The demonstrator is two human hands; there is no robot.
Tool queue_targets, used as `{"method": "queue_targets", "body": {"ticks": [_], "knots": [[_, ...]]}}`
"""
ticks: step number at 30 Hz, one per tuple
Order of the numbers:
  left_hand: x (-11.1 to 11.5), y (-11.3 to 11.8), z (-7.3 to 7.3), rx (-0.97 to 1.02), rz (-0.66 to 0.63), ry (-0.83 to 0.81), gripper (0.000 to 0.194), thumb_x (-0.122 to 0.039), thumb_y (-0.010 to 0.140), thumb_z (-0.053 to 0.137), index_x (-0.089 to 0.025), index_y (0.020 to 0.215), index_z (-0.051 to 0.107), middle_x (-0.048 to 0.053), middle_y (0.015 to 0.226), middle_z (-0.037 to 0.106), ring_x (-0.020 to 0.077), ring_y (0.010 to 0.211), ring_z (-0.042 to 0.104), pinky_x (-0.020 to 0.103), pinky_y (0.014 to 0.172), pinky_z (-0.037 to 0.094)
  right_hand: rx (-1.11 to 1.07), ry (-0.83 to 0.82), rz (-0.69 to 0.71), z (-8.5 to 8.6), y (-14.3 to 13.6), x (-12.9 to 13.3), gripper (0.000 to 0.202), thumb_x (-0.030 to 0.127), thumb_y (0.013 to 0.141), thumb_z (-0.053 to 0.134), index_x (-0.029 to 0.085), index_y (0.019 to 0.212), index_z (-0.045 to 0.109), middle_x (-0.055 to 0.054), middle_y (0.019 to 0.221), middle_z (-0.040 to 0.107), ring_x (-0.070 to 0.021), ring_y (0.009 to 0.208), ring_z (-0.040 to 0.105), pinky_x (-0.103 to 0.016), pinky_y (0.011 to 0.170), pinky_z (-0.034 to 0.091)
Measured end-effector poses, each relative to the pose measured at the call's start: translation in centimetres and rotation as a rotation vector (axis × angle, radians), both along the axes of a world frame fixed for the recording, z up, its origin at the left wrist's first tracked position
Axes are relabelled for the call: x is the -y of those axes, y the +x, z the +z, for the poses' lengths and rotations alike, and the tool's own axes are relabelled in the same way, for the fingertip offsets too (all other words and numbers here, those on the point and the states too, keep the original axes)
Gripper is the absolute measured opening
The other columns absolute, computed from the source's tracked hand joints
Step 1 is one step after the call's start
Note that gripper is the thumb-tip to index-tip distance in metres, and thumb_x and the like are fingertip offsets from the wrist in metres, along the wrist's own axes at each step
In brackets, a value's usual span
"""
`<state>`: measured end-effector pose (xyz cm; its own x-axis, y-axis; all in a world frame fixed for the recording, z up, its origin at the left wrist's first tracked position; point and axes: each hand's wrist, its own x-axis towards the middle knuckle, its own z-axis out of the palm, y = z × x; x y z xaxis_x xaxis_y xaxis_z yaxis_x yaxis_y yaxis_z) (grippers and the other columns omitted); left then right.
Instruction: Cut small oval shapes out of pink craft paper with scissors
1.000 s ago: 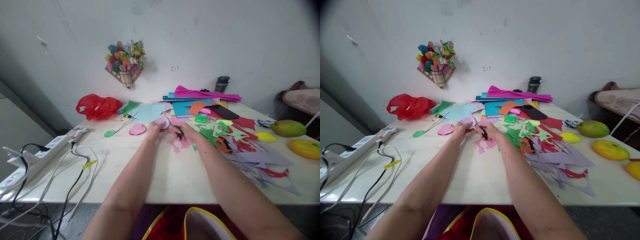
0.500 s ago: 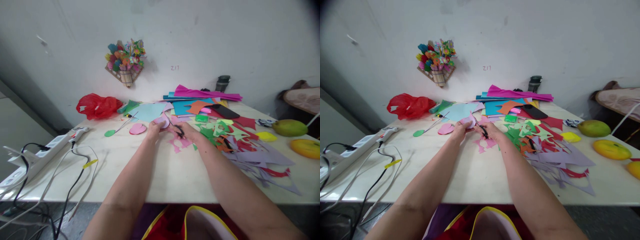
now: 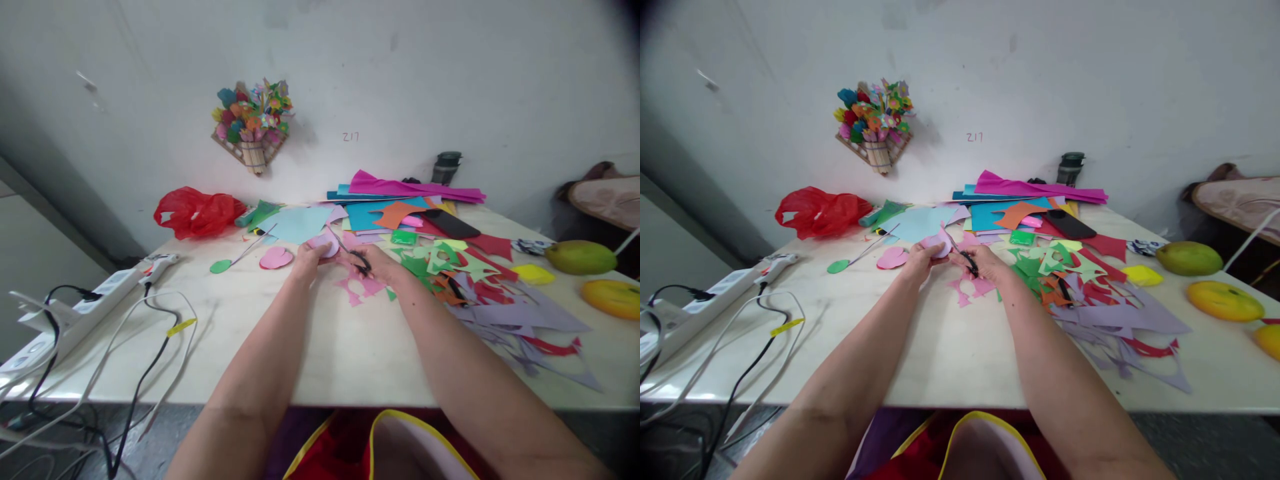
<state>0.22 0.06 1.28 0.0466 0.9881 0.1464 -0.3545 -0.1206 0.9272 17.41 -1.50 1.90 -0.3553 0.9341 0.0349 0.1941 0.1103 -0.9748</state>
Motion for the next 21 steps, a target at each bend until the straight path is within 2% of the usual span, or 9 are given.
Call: {"method": "queue_targets", "body": {"ticks": [6, 13, 21], "knots": [[-0.04, -0.1, 0.02, -0.01, -0.012, -0.008, 0.029, -0.024, 0.057, 0.077, -0.008, 0.078, 0.065, 0.008, 0.073, 0.069, 0.019, 0.064, 0.066, 0.032, 0.063, 0.056, -0.048, -0.036, -0.014, 0.43, -0.09, 0.38, 0.024, 0.039, 0.065, 0.062, 0.017, 0.061, 0.054, 0.003, 0.044, 0.049, -0.0072, 0.035, 0.04, -0.021, 0.033, 0.02], [0.28, -0.17, 0.34, 0.01, -0.037, -0.029, 0.021, -0.018, 0.06, 0.074, -0.007, 0.074, 0.065, 0.008, 0.07, 0.068, 0.0159, 0.056, 0.063, 0.031, 0.061, 0.056, -0.054, -0.027, 0.001, 0.85, -0.06, 0.82, 0.025, 0.039, 0.065, 0.063, 0.016, 0.059, 0.054, 0.003, 0.044, 0.047, -0.0068, 0.036, 0.038, -0.021, 0.033, 0.021], [0.23, -0.7, 0.37, -0.027, -0.096, -0.046, 0.024, -0.019, 0.061, 0.074, -0.006, 0.079, 0.065, 0.011, 0.075, 0.07, 0.0196, 0.064, 0.066, 0.028, 0.057, 0.055, -0.045, -0.04, 0.014, 0.97, 0.56, 0.62, 0.03, 0.041, 0.067, 0.063, 0.018, 0.054, 0.048, 0.003, 0.042, 0.044, -0.0077, 0.037, 0.038, -0.022, 0.035, 0.028]]}}
